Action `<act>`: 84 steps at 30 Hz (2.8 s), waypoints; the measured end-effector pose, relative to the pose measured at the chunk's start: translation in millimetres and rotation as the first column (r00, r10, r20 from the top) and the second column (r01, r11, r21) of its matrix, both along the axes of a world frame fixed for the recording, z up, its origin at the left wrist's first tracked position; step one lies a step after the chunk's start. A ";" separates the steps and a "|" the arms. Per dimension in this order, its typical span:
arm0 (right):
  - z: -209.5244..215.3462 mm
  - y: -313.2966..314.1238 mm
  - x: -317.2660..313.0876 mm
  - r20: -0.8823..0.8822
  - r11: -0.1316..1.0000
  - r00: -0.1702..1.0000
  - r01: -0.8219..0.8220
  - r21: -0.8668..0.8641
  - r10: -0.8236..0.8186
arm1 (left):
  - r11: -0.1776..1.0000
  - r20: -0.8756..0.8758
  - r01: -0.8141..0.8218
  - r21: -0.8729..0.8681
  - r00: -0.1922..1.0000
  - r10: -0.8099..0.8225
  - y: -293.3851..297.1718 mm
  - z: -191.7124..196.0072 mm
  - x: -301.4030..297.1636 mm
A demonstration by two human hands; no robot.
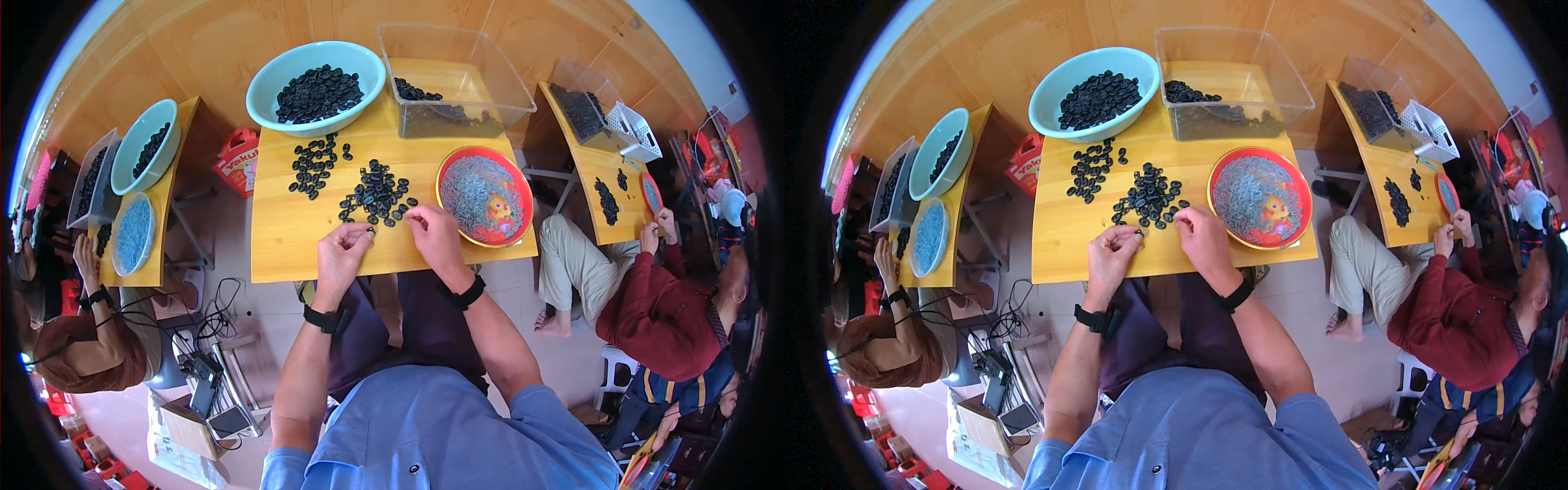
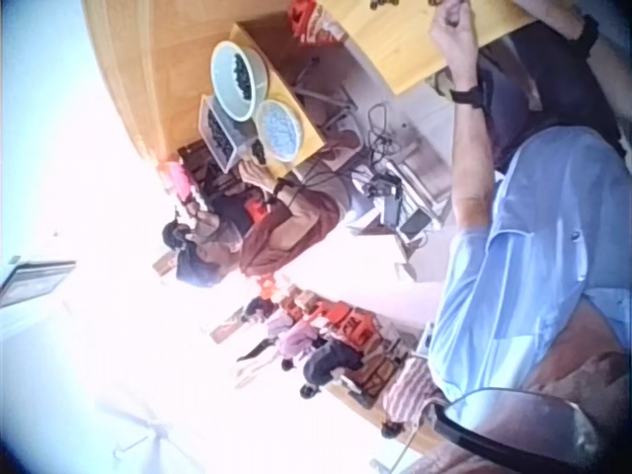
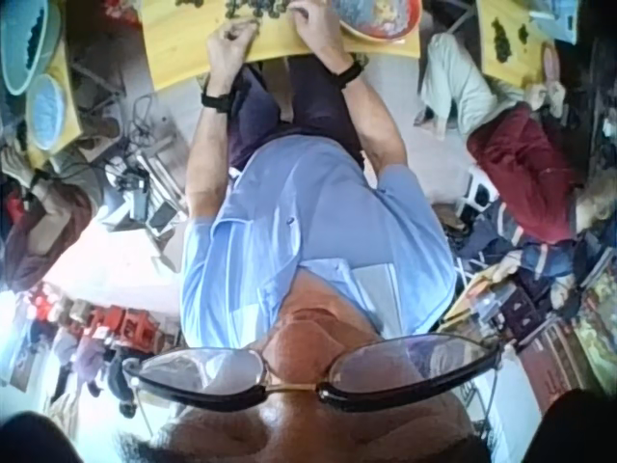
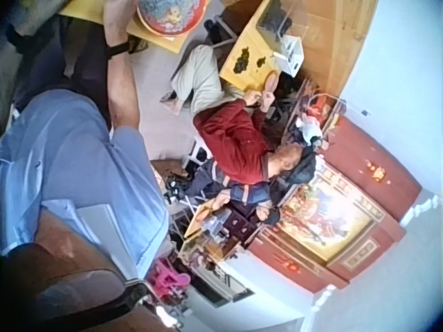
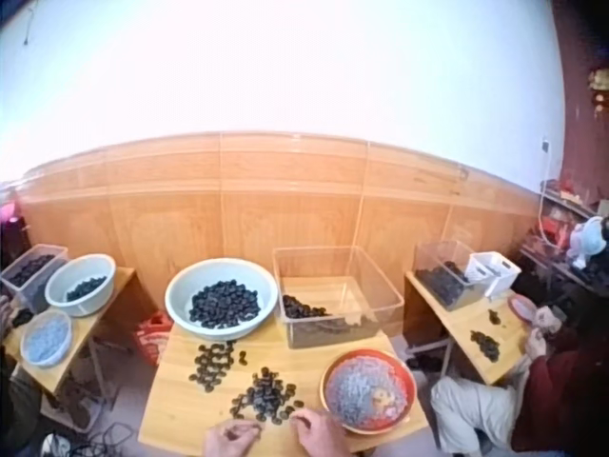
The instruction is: Sorting small black plastic industrial parts or buttons into a container at a workbench.
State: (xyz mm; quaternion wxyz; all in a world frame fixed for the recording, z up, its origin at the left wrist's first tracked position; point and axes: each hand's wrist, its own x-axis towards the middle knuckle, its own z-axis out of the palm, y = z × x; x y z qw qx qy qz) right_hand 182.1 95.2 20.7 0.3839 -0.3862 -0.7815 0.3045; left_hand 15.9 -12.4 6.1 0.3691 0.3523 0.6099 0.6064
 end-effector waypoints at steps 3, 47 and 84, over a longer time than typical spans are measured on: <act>5.9 -4.3 -12.4 0.109 0.997 0.993 -0.052 0.051 0.046 | 1.000 -0.004 -0.006 0.002 1.000 0.006 -0.6 -0.6 0.7; -2.1 -15.3 -14.8 -0.412 0.645 0.909 -0.352 -0.679 0.062 | 1.000 -0.020 0.013 -0.019 1.000 -0.013 5.8 -6.4 -1.1; -7.6 -18.4 -18.9 -0.357 0.753 0.933 -0.273 -0.599 0.054 | 0.991 -0.041 0.040 -0.126 0.998 -0.045 9.1 5.9 1.2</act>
